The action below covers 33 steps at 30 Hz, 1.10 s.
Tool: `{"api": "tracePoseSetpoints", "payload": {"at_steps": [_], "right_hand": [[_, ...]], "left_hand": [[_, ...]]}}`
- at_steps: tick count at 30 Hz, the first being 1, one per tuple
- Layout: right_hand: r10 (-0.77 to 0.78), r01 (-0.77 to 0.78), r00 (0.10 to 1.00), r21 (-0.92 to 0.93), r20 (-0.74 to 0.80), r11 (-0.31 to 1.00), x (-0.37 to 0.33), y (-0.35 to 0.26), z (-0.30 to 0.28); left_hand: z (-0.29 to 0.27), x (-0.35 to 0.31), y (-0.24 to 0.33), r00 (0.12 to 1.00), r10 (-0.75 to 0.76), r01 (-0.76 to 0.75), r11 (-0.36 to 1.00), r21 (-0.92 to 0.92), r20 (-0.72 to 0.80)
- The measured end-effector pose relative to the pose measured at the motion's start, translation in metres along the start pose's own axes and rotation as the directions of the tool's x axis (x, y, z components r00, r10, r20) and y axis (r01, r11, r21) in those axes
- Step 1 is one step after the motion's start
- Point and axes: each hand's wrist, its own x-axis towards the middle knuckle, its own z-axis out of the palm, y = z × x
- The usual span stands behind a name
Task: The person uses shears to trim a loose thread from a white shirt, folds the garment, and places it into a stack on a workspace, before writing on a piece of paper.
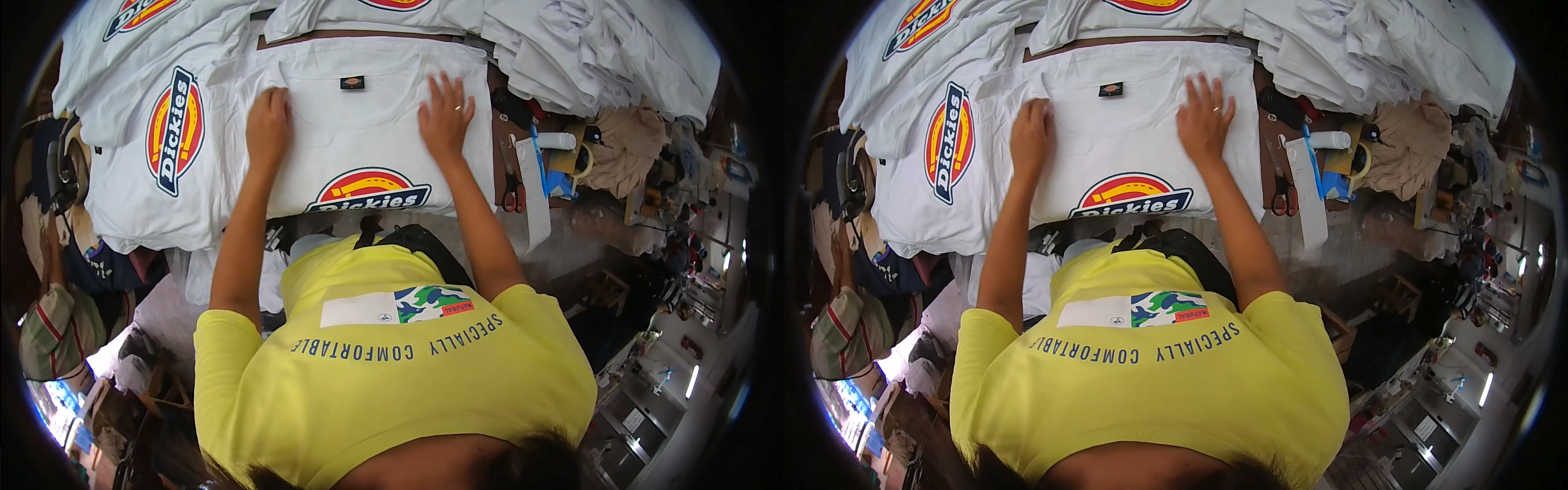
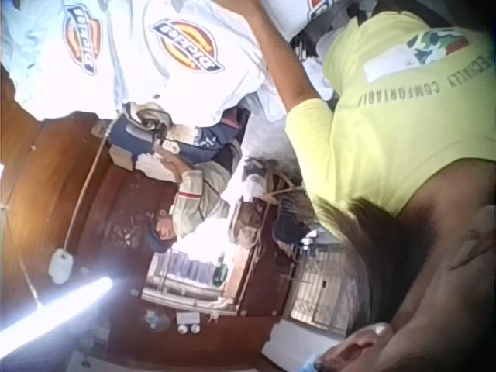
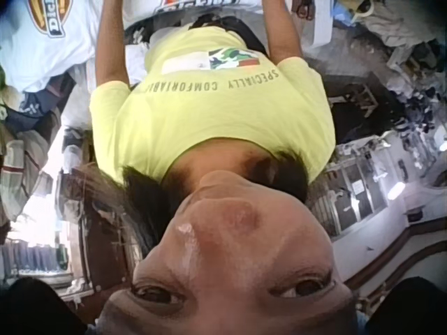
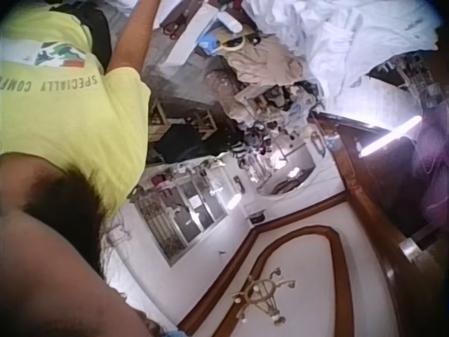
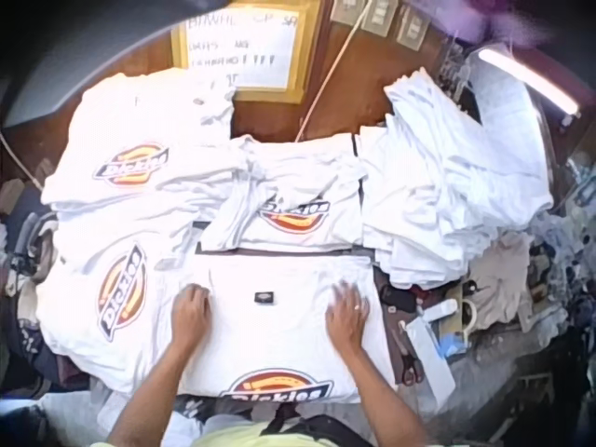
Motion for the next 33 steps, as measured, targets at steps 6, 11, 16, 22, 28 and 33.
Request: {"api": "tracePoseSetpoints", "payload": {"at_steps": [6, 11, 16, 22, 28, 33], "right_hand": [[-0.068, 0.038, 0.982, 0.166, 0.176, 0.985, -0.002, -0.005, 0.027], [-0.025, 0.012, 0.989, 0.092, 0.147, 0.996, 0.029, 0.009, 0.043], [-0.018, -0.019, 0.984, 0.203, 0.177, 0.979, 0.031, 0.014, 0.046], [0.231, -0.25, 0.961, 0.84, 0.153, 0.482, 0.016, 0.073, 0.024], [0.369, -0.561, 0.819, 0.479, 0.439, 0.675, -0.112, 0.123, -0.089], [0.42, -0.707, 0.698, 0.465, 0.58, 0.533, -0.19, 0.141, -0.119]], "left_hand": [[0.01, -0.011, -0.006, 0.982, -0.051, 0.012, 0.979, 0.205, 0.184], [0.009, 0.0, -0.012, 0.983, -0.021, -0.022, 0.973, 0.229, 0.182], [0.005, 0.007, -0.006, 0.987, -0.043, 0.006, 0.975, 0.223, 0.157], [-0.001, 0.031, -0.019, 0.956, -0.176, 0.164, 0.984, 0.072, 0.235], [-0.054, -0.053, -0.003, 0.959, -0.247, 0.242, 0.969, -0.056, -0.138], [-0.08, -0.199, -0.023, 0.765, -0.631, 0.622, 0.776, -0.107, -0.132]]}}
